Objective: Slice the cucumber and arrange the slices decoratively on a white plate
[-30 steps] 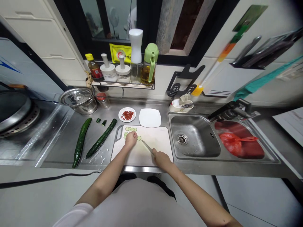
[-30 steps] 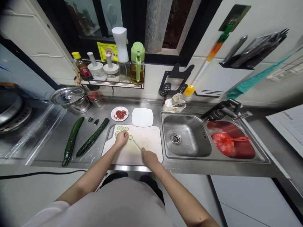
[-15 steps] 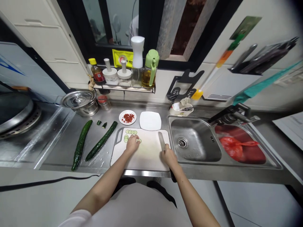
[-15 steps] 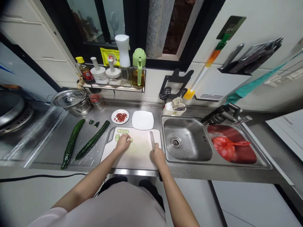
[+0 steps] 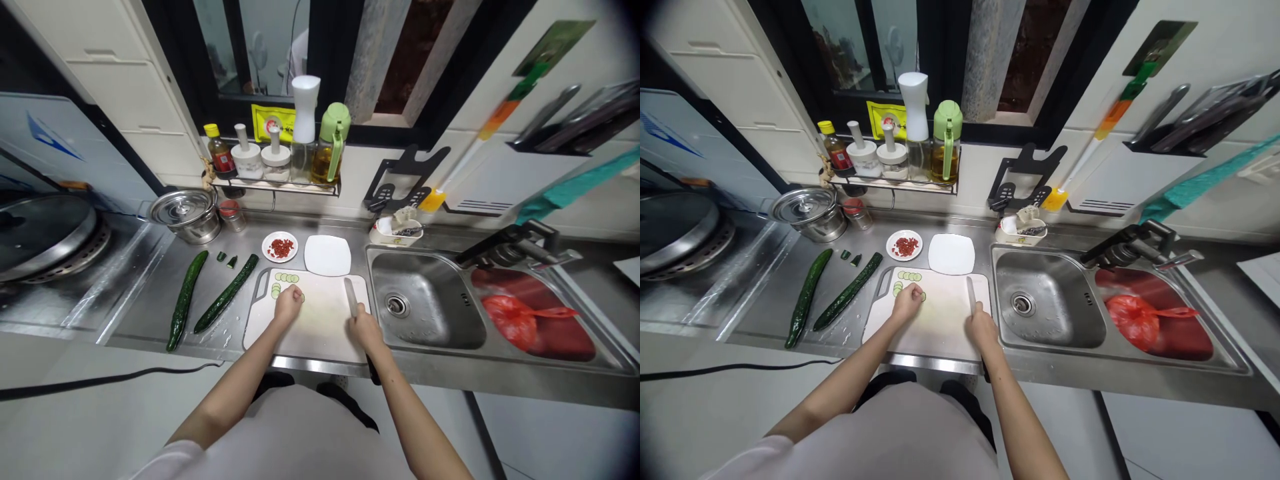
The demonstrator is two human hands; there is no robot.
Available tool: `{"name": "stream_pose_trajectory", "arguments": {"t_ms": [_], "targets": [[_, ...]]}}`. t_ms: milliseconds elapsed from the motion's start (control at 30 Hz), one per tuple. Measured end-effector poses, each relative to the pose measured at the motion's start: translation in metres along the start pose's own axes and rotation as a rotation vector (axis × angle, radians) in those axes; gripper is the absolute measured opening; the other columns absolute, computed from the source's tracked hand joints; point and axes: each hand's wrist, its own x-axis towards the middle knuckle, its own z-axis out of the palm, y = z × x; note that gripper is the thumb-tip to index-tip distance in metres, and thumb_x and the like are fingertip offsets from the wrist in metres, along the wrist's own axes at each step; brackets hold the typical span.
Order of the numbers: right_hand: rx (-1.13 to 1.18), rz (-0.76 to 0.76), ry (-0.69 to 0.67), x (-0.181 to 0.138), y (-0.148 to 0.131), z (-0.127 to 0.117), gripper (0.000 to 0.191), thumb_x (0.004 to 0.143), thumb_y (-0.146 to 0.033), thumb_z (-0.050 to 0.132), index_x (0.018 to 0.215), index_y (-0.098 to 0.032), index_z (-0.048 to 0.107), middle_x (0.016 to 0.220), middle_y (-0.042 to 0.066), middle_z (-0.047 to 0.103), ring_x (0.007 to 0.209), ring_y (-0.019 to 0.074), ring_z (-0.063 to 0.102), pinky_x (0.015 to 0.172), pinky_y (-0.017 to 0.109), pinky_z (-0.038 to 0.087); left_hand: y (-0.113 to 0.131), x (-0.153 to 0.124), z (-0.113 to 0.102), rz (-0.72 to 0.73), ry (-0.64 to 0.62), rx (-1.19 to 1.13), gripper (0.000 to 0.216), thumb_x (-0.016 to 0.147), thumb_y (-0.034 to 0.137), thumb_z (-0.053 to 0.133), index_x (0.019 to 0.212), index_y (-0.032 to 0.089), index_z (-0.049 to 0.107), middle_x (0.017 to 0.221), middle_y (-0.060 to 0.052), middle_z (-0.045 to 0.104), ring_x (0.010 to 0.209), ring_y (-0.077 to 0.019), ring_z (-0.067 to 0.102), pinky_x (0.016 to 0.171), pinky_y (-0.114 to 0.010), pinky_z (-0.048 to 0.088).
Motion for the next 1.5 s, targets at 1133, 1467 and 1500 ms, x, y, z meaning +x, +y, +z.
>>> {"name": "stream_pose_trajectory", "arguments": {"t_ms": [1133, 1467, 1500], "targets": [[-0.002, 0.020, -0.040, -0.001, -0.005, -0.006, 0.036, 0.089, -0.018, 0.035, 0.124, -0.014, 0.043, 0.103, 0.017, 0.066, 0.098, 0.0264, 0.065, 0.074, 0.032, 0.042, -0.048, -0.010, -0.046, -0.181, 0.197, 0.095, 0.012, 0.082, 0.018, 0.053, 0.089, 0.023, 0.062, 0.086, -0.003, 0.070, 0.081, -0.0182, 0.063, 0.074, -0.026, 0.042], [-0.009, 0.010, -0.023, 0.001, -0.003, -0.002, 0.035, 0.089, -0.020, 0.036, 0.123, -0.014, 0.042, 0.101, 0.016, 0.068, 0.095, 0.0259, 0.066, 0.069, 0.030, 0.039, -0.045, -0.011, -0.047, -0.152, 0.234, 0.126, 0.018, 0.082, 0.021, 0.056, 0.098, 0.022, 0.064, 0.096, -0.005, 0.067, 0.088, -0.0189, 0.061, 0.079, -0.028, 0.043], [-0.011, 0.012, -0.024, 0.001, -0.003, -0.002, 0.035, 0.089, -0.020, 0.036, 0.123, -0.014, 0.042, 0.101, 0.015, 0.068, 0.095, 0.0258, 0.066, 0.069, 0.030, 0.039, -0.043, -0.010, -0.047, -0.145, 0.241, 0.134, 0.020, 0.082, 0.021, 0.056, 0.100, 0.022, 0.065, 0.098, -0.005, 0.066, 0.090, -0.0194, 0.061, 0.080, -0.028, 0.044]]}}
